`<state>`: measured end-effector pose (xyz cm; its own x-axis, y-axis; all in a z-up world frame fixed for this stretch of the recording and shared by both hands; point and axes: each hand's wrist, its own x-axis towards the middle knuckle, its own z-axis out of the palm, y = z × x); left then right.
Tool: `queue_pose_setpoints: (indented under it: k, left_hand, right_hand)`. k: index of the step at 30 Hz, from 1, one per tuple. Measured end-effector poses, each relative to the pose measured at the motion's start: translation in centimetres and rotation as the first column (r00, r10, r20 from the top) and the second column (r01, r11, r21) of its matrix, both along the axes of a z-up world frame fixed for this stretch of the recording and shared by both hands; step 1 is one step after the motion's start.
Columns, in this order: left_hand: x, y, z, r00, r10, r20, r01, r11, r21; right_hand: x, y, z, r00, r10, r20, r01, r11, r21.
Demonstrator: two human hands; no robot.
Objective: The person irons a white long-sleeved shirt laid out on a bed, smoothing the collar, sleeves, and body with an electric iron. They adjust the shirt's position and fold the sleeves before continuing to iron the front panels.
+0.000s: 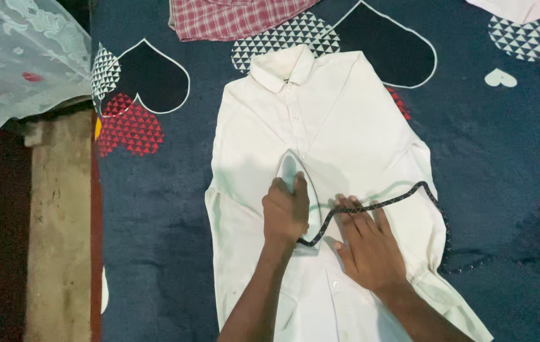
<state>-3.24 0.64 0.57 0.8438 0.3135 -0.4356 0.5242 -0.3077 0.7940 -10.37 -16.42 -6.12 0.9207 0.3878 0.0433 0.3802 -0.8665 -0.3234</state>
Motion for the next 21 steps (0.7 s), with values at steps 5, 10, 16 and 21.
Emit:
queue_pose_setpoints:
  k: [5,10,16,21]
  left_hand:
    - [-4.9,-1.2,0.6,0.993,-0.113,-0.027,0.112,0.993,-0.042]
    - [-3.1,-1.6,-1.5,0.936,-0.291,0.195,0.227,0.928,0.296]
    - [0.0,-2.4,-1.0,0.981,-0.195,0.001,0.195,0.980,0.050]
    - [-3.4,-1.7,-4.4,0.892,-0.418,0.172,0.381,0.900,0.210]
  right_hand:
    - [-0.4,-0.3,0.1,0.998,-0.047,0.033,0.048,0.999,-0.024]
    - [-0.4,-0.1,-0.2,0.997,-0.044,0.063,0.047,0.998,-0.043]
    - [-0.8,-0.5,-0.8,0.995,-0.097,-0.003,0.095,0.987,-0.133]
    - [-2.4,-2.6,0.1,0.993,-0.104,-0.052,0.089,0.968,-0.234]
